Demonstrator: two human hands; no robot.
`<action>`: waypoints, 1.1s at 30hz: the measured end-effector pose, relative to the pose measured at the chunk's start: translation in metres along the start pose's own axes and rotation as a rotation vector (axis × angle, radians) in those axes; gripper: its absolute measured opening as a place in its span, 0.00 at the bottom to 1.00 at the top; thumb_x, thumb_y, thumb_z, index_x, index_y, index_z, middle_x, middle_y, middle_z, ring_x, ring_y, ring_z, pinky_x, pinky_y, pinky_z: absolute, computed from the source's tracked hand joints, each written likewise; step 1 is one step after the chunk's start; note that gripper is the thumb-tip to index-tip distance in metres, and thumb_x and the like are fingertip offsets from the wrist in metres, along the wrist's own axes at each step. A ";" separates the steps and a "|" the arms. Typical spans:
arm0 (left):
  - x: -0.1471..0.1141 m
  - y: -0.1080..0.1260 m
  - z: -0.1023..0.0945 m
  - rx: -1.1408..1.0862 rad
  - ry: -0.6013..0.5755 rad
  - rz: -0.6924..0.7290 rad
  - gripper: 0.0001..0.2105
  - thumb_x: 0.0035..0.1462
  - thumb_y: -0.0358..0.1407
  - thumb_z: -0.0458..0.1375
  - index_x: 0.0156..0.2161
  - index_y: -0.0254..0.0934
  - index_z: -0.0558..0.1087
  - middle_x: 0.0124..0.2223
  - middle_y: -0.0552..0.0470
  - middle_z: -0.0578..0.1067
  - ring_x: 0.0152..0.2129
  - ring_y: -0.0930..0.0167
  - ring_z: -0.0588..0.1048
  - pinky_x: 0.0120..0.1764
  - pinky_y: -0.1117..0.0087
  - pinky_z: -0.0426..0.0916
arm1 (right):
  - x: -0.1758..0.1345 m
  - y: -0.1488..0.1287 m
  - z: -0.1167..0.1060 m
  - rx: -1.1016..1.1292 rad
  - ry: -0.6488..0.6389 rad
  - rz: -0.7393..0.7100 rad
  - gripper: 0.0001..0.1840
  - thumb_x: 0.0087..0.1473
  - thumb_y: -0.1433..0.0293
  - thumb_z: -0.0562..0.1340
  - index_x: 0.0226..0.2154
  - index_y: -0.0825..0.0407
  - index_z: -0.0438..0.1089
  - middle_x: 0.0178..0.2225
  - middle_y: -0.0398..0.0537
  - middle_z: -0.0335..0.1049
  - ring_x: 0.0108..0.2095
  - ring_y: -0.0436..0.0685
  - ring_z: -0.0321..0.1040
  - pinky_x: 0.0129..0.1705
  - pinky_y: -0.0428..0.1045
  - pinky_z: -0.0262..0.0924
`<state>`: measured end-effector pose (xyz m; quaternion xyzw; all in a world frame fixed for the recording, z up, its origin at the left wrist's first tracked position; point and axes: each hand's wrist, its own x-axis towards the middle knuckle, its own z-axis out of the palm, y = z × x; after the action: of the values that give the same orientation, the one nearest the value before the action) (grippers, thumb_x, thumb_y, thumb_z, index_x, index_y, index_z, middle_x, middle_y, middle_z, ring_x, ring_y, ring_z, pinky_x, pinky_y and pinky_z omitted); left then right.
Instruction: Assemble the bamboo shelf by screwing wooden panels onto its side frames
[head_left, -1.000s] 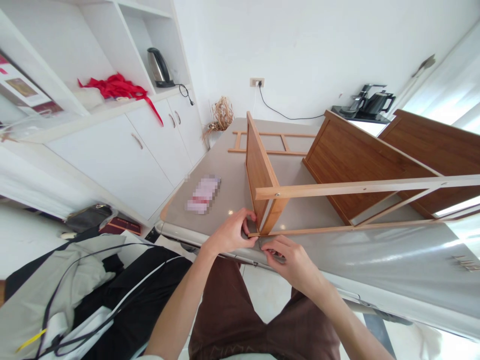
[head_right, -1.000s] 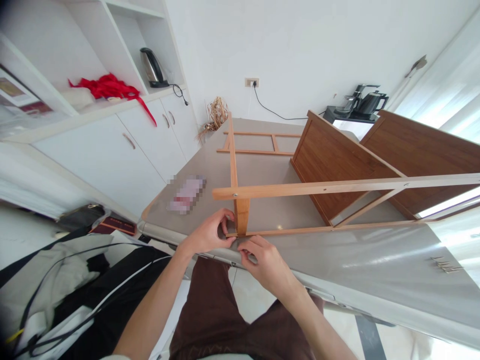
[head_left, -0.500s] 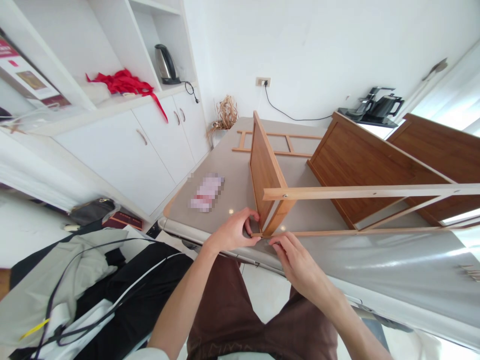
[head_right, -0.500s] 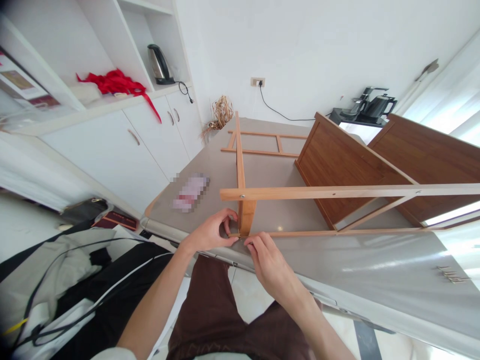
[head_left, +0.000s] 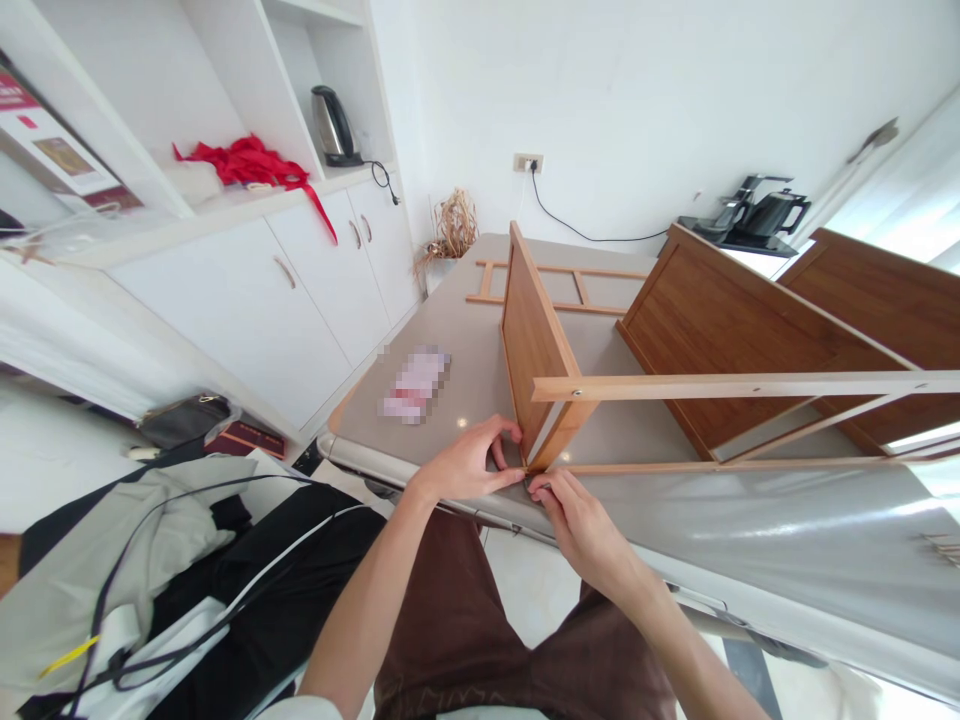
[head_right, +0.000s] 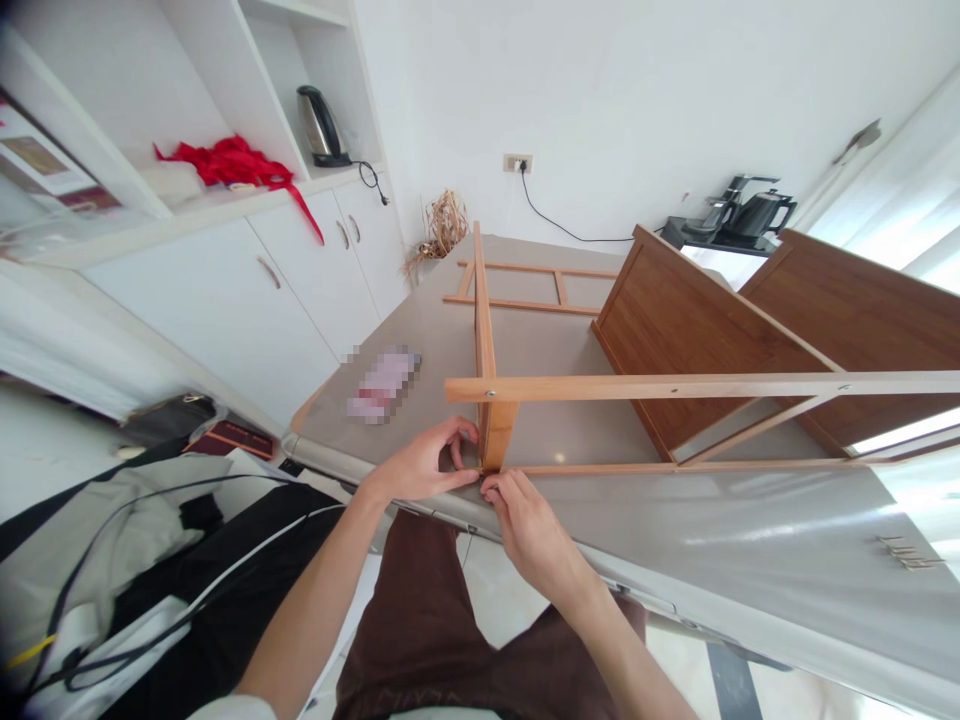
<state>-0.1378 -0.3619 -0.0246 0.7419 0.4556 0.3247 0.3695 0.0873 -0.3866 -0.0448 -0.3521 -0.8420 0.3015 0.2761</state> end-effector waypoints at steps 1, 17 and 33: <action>0.000 0.000 0.000 0.000 0.003 0.003 0.19 0.52 0.37 0.65 0.47 0.41 0.65 0.41 0.54 0.73 0.29 0.72 0.74 0.38 0.68 0.68 | 0.000 0.000 0.000 0.004 0.007 0.002 0.10 0.69 0.72 0.47 0.42 0.47 0.62 0.39 0.47 0.65 0.40 0.54 0.65 0.46 0.51 0.61; -0.001 0.001 0.002 -0.008 0.018 -0.016 0.19 0.52 0.39 0.65 0.47 0.40 0.66 0.40 0.53 0.74 0.30 0.71 0.74 0.38 0.67 0.68 | -0.001 -0.002 0.003 0.018 0.082 0.012 0.10 0.68 0.72 0.48 0.41 0.48 0.64 0.40 0.48 0.68 0.41 0.54 0.67 0.45 0.50 0.63; 0.001 0.006 0.001 0.011 0.012 0.009 0.17 0.52 0.34 0.63 0.46 0.40 0.65 0.42 0.53 0.73 0.29 0.73 0.74 0.36 0.69 0.68 | -0.003 -0.007 -0.002 -0.056 0.200 0.078 0.06 0.65 0.68 0.56 0.42 0.47 0.68 0.38 0.47 0.70 0.36 0.54 0.69 0.41 0.50 0.67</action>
<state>-0.1342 -0.3634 -0.0204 0.7439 0.4563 0.3284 0.3613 0.0867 -0.3923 -0.0392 -0.4203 -0.8040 0.2517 0.3369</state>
